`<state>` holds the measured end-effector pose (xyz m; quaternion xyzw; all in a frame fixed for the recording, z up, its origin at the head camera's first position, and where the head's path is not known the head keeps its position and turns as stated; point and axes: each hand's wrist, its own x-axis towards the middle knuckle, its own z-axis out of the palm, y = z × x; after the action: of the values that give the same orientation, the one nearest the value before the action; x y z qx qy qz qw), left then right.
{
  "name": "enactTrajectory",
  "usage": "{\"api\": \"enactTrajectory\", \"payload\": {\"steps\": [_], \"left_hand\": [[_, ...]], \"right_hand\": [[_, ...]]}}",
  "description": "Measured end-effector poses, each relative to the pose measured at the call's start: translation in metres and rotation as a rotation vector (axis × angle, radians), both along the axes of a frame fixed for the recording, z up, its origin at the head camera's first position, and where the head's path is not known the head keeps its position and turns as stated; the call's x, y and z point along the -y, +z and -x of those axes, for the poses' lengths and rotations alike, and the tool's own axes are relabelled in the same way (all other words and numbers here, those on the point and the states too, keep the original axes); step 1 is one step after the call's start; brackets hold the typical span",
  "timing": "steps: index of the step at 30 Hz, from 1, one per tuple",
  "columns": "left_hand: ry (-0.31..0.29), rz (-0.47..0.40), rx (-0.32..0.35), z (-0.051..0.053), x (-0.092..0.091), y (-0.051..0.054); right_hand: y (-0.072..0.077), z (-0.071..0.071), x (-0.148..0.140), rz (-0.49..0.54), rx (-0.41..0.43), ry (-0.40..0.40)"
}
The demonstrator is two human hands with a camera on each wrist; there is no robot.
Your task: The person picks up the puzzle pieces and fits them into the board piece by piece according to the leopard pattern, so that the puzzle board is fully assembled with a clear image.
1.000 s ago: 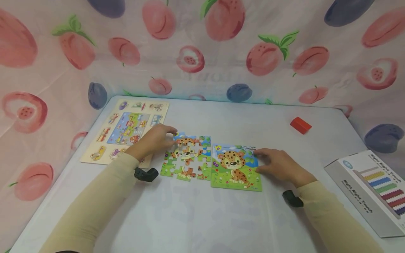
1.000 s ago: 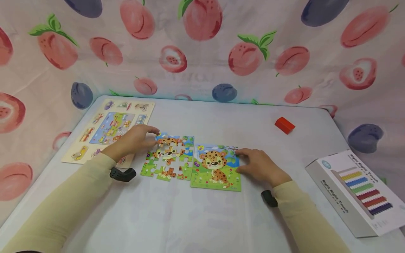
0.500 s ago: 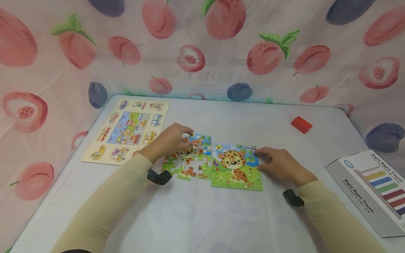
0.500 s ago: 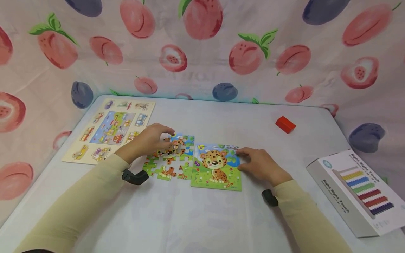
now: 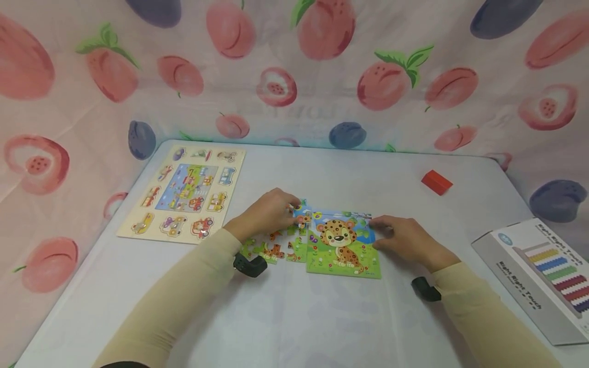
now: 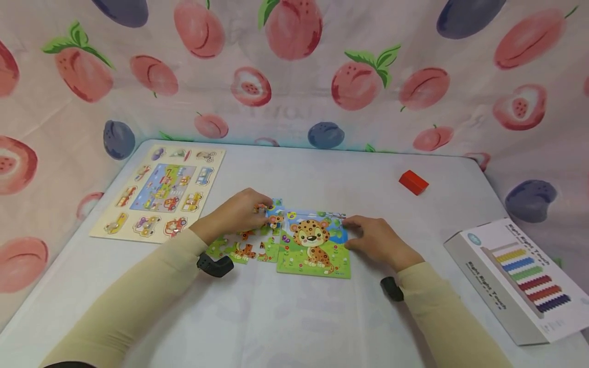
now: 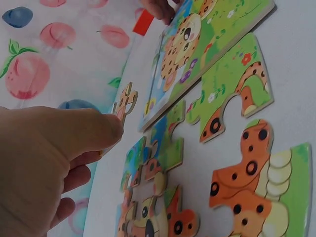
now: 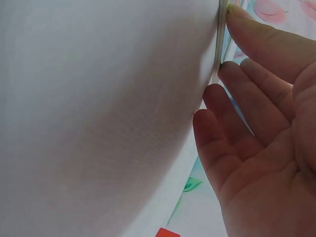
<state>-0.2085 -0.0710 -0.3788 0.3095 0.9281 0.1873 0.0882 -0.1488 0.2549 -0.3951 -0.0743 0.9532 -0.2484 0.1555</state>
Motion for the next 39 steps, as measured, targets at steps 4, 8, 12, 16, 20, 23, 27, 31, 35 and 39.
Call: {"api": "enactTrajectory", "payload": {"steps": [4, 8, 12, 16, 20, 23, 27, 31, 35, 39], "left_hand": [[0.01, 0.005, 0.028, -0.001, -0.006, -0.004], [0.014, 0.003, 0.047, -0.003, -0.012, -0.007], [-0.025, 0.021, 0.008, -0.001, -0.018, -0.014], [-0.044, 0.025, -0.008, -0.003, -0.023, -0.015], [-0.05, 0.024, -0.012, -0.004, -0.027, -0.016], [-0.043, 0.01, 0.008, -0.004, -0.029, -0.018], [-0.03, 0.013, 0.028, -0.005, -0.033, -0.021], [-0.029, 0.019, 0.02, -0.005, -0.036, -0.022], [-0.035, 0.012, 0.012, -0.005, -0.038, -0.023], [-0.04, 0.015, 0.0, -0.004, -0.039, -0.024]], "right_hand": [[0.001, 0.0, 0.001, 0.0, 0.002, 0.004], [0.001, 0.0, 0.0, -0.004, -0.007, 0.015], [0.001, 0.0, 0.0, -0.004, -0.021, 0.032], [0.001, 0.0, -0.001, -0.001, -0.026, 0.036], [0.0, 0.0, 0.0, -0.006, -0.033, 0.035], [0.0, 0.0, 0.0, -0.005, -0.041, 0.036], [-0.001, 0.0, -0.001, 0.003, -0.048, 0.039], [-0.002, 0.0, -0.001, 0.005, -0.057, 0.04], [-0.003, 0.0, -0.001, 0.001, -0.06, 0.039], [-0.002, 0.0, 0.0, -0.007, -0.054, 0.036]]}}
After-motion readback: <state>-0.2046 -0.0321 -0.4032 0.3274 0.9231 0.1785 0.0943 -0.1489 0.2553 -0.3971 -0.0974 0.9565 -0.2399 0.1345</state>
